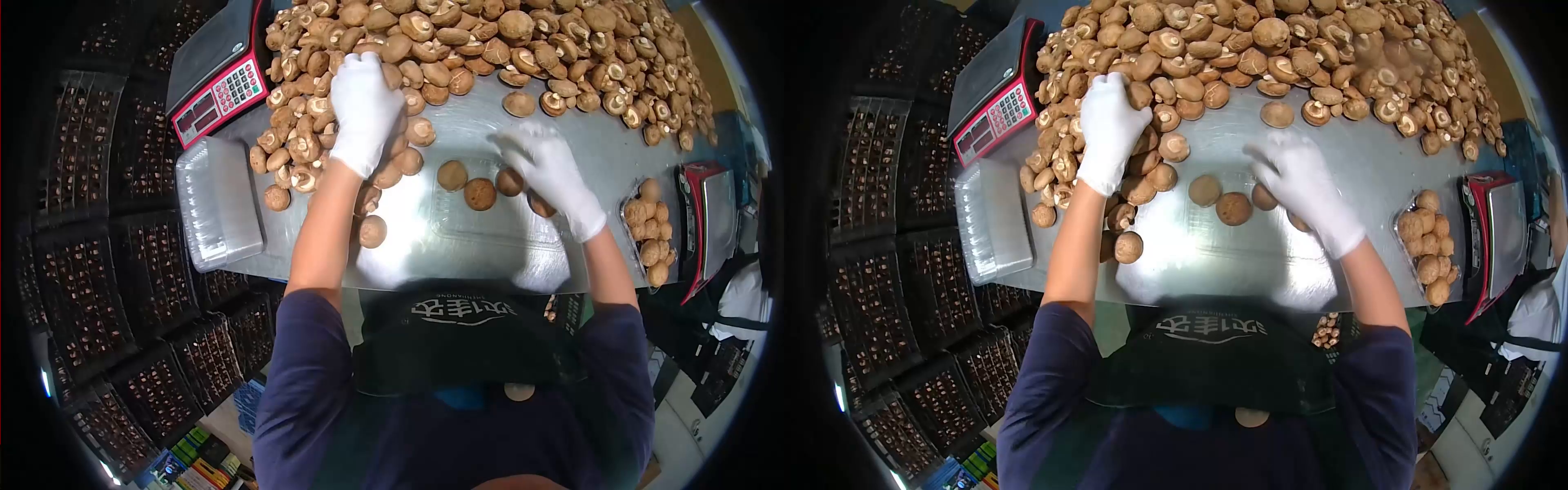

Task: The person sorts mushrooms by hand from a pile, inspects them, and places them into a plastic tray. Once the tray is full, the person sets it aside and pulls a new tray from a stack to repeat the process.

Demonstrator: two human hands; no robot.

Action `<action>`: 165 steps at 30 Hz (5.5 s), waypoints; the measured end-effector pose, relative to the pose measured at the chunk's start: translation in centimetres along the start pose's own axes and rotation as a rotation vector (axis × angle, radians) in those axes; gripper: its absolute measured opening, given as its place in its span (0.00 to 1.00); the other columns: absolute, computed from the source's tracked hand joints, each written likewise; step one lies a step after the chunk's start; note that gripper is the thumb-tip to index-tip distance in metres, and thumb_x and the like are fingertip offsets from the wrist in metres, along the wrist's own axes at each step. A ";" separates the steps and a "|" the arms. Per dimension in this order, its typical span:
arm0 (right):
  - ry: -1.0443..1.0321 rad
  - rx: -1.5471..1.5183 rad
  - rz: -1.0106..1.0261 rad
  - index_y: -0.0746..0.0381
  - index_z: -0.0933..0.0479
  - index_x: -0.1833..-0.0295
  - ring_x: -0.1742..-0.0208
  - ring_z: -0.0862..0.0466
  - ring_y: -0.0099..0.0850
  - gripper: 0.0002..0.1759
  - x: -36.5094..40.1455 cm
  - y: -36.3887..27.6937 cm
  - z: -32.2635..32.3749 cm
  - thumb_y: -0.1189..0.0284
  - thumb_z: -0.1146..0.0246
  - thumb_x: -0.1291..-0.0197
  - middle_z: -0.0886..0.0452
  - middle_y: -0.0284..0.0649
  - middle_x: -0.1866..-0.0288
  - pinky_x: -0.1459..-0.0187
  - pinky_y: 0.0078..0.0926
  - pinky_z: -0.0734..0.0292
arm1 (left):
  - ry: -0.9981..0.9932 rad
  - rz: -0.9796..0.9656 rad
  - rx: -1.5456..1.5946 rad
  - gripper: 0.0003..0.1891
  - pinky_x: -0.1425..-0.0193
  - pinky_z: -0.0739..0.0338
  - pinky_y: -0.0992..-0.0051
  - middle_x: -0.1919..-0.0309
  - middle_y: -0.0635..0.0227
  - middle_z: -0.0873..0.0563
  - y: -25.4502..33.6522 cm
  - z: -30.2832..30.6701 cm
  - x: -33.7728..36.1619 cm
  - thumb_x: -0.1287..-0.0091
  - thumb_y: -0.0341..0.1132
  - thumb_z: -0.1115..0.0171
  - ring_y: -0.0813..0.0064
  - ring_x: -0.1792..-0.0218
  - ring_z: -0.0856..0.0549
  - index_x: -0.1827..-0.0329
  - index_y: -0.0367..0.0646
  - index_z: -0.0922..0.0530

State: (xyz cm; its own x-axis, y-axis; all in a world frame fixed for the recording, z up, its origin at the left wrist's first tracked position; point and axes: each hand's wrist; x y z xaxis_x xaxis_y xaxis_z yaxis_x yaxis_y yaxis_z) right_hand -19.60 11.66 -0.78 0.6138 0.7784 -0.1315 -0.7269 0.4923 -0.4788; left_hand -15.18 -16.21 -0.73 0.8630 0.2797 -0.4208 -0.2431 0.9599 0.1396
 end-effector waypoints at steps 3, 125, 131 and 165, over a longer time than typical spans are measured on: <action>0.158 0.070 0.052 0.61 0.23 0.44 0.50 0.20 0.45 0.22 -6.4 1.4 -2.3 0.65 0.36 0.44 0.19 0.43 0.51 0.45 0.40 0.26 | 0.122 0.030 0.126 0.25 0.52 0.21 0.63 0.58 0.57 0.18 1.3 2.5 1.9 0.51 0.35 0.26 0.58 0.57 0.16 0.50 0.38 0.25; 0.081 -0.071 -0.511 0.62 0.19 0.52 0.54 0.16 0.44 0.14 16.6 2.0 7.1 0.65 0.37 0.40 0.16 0.46 0.55 0.51 0.36 0.23 | -0.225 -0.637 0.438 0.07 0.54 0.23 0.61 0.63 0.56 0.19 21.6 -3.4 8.6 0.42 0.33 0.39 0.55 0.60 0.20 0.66 0.38 0.22; 0.490 0.067 -0.410 0.60 0.23 0.41 0.43 0.20 0.42 0.23 6.8 10.6 3.1 0.64 0.38 0.41 0.21 0.45 0.44 0.43 0.37 0.25 | -0.188 -0.588 0.700 0.08 0.55 0.25 0.60 0.66 0.56 0.21 20.7 -4.1 8.7 0.42 0.34 0.38 0.54 0.62 0.21 0.67 0.38 0.23; 0.238 -0.077 -0.258 0.58 0.21 0.50 0.55 0.20 0.41 0.23 16.0 0.1 0.2 0.71 0.26 0.56 0.20 0.39 0.58 0.54 0.35 0.24 | -0.536 0.280 1.306 0.16 0.64 0.24 0.79 0.70 0.69 0.16 13.8 0.1 8.4 0.25 0.43 0.46 0.82 0.70 0.20 0.60 0.38 0.20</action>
State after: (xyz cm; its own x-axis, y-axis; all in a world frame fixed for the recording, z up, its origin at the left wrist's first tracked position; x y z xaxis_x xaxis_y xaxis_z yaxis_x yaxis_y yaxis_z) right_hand -9.89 24.17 -2.75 0.8350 0.5155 -0.1924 -0.5193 0.6227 -0.5853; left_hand -11.25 -0.59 -2.28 0.9866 0.1302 0.0978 -0.1101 0.0902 0.9898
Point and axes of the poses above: each hand's wrist, its own x-axis away from the middle knuckle, its own z-axis out of the back of the hand, y = z × x
